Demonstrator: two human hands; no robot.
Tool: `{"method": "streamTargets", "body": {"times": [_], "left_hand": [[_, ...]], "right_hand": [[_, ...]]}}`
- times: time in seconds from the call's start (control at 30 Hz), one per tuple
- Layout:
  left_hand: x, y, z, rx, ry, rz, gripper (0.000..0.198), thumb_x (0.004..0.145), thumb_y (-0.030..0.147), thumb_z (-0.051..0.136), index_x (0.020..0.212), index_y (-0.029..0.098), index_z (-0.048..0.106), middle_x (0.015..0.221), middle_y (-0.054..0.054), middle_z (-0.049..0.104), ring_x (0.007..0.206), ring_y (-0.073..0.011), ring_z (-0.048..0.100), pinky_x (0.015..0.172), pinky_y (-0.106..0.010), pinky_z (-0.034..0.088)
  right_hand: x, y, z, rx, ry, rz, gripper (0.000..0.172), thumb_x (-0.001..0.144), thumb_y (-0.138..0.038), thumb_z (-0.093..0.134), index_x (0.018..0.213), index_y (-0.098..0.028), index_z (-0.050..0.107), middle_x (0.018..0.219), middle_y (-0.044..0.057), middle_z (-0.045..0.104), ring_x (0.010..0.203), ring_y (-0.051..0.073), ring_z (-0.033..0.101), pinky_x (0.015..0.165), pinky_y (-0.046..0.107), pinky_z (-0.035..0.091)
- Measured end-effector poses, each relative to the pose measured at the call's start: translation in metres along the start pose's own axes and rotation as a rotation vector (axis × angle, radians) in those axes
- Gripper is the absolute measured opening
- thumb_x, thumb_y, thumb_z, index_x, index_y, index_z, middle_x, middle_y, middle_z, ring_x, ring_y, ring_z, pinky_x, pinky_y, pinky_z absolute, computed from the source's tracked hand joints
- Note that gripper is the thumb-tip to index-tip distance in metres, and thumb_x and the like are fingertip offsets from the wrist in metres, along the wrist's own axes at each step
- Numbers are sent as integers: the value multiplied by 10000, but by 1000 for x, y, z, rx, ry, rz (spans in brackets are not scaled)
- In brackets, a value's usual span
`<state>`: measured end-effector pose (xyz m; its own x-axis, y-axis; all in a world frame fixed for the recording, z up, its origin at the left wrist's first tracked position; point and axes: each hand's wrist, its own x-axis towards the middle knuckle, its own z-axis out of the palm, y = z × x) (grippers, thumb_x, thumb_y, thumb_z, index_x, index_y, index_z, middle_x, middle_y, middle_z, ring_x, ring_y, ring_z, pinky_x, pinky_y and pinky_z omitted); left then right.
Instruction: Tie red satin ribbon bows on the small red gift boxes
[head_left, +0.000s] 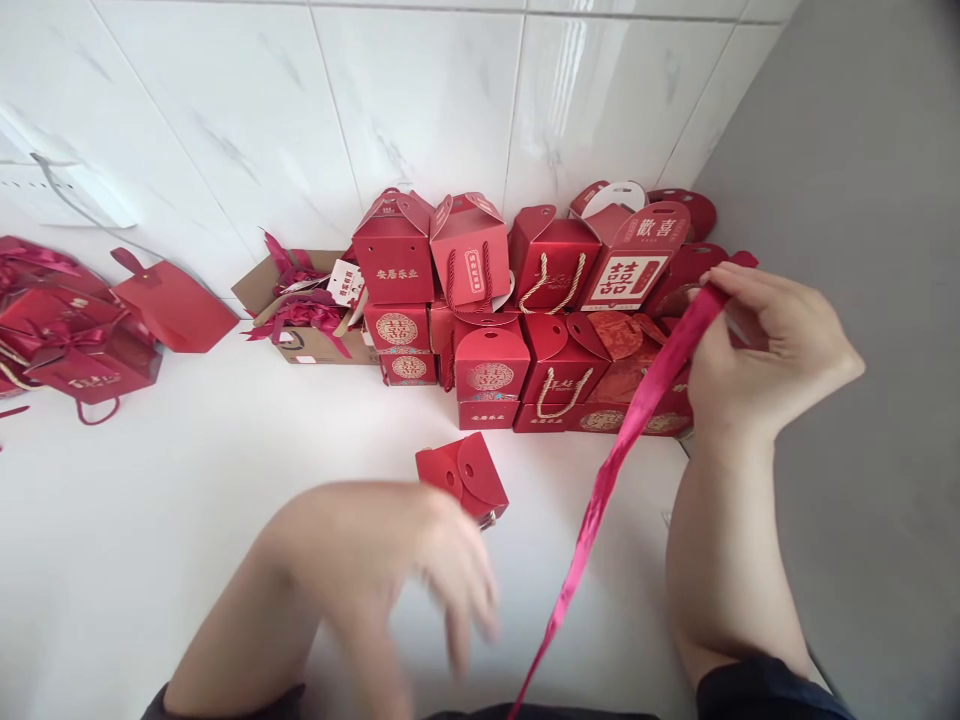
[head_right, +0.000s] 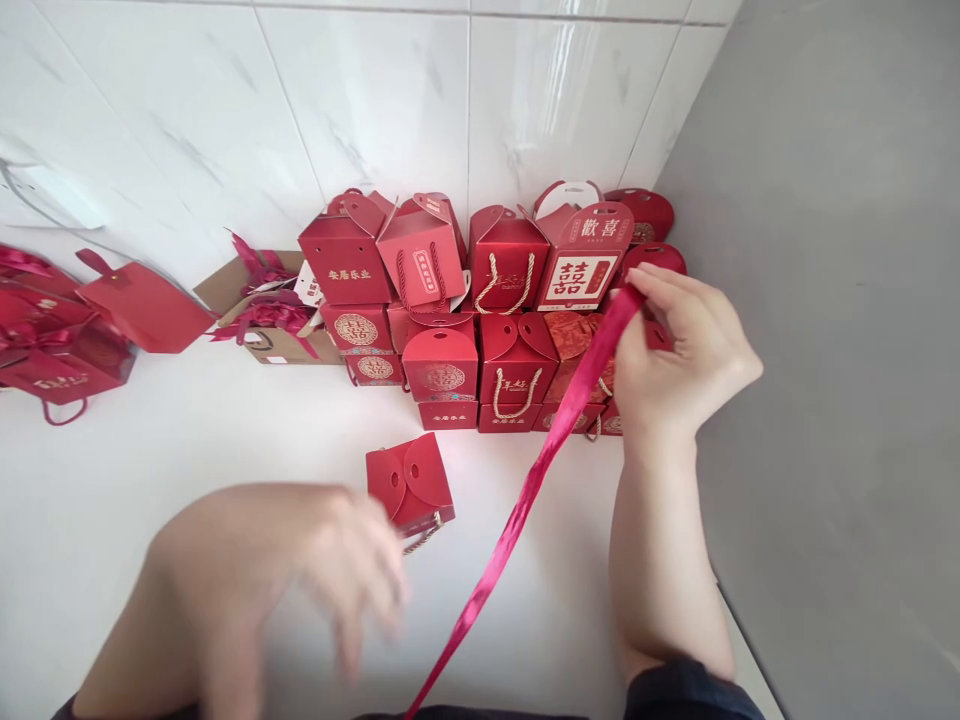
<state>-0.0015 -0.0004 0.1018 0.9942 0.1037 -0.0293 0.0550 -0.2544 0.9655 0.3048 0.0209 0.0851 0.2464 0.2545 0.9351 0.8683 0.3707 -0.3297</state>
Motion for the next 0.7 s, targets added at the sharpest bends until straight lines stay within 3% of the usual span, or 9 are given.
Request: {"method": "streamTargets", "body": {"times": [0.07, 0.13, 0.17, 0.23, 0.27, 0.4, 0.5, 0.6, 0.7], "left_hand": [[13, -4, -13, -27, 355, -125, 332, 744, 508, 716, 856, 196, 728, 1076, -107, 719, 914, -224, 676, 692, -259, 530], [28, -14, -17, -117, 743, -98, 376, 864, 452, 610, 1134, 192, 639, 1232, -128, 649, 798, -137, 666, 612, -204, 500], [35, -20, -16, -203, 797, -66, 454, 877, 438, 599, 1267, 208, 553, 1313, -148, 596, 677, -93, 647, 514, -179, 458], [46, -30, -11, -346, 756, -42, 565, 863, 416, 631, 1367, 226, 462, 1333, -164, 580, 578, -70, 640, 424, -164, 413], [49, -33, -8, -387, 728, -51, 550, 852, 407, 650, 1344, 213, 497, 1282, -156, 621, 587, -82, 660, 429, -162, 428], [47, -30, 0, -401, 743, -94, 310, 826, 366, 698, 1042, 145, 725, 947, -103, 761, 795, -168, 735, 648, -204, 558], [40, -23, 2, -309, 702, -55, 245, 815, 340, 713, 960, 151, 770, 910, -102, 772, 818, -194, 739, 705, -257, 588], [35, -21, 4, -88, 585, 22, 210, 808, 322, 717, 954, 189, 786, 859, -87, 777, 760, -208, 738, 706, -291, 598], [30, -19, 10, 68, 367, 87, 237, 832, 291, 689, 1057, 257, 759, 946, -50, 773, 841, -211, 738, 783, -281, 590]], "right_hand": [[-8, -26, 4, 28, -54, -88, 356, 875, -117, 595, 1149, -319, 698, 1155, 30, 706, 1059, 278, 666, 948, 475, 558], [-19, -51, 10, 108, -170, -195, 371, 872, -87, 586, 1140, -317, 699, 1199, 12, 689, 1031, 239, 684, 921, 421, 583], [-25, -61, 13, 146, -246, -236, 385, 873, -80, 585, 1161, -314, 688, 1226, 14, 676, 1037, 227, 684, 921, 392, 588], [-34, -73, 19, 208, -325, -282, 385, 883, -86, 575, 1178, -310, 677, 1243, 21, 667, 1039, 217, 687, 892, 353, 604], [-36, -75, 20, 223, -347, -286, 377, 888, -93, 571, 1179, -310, 676, 1245, 24, 666, 1043, 217, 687, 886, 347, 608], [-33, -66, 22, 214, -330, -209, 329, 896, -105, 571, 1123, -303, 706, 1199, 18, 693, 1036, 212, 692, 921, 356, 596], [-26, -62, 22, 212, -301, -138, 282, 893, -110, 576, 1050, -278, 739, 1109, 20, 734, 984, 202, 714, 899, 345, 604], [-22, -64, 20, 223, -318, -74, 268, 889, -122, 572, 1007, -281, 753, 1076, 11, 748, 968, 208, 723, 876, 356, 614], [-21, -63, 20, 254, -346, 34, 287, 875, -112, 569, 999, -291, 755, 1088, -3, 744, 1022, 223, 708, 919, 393, 595]]}}
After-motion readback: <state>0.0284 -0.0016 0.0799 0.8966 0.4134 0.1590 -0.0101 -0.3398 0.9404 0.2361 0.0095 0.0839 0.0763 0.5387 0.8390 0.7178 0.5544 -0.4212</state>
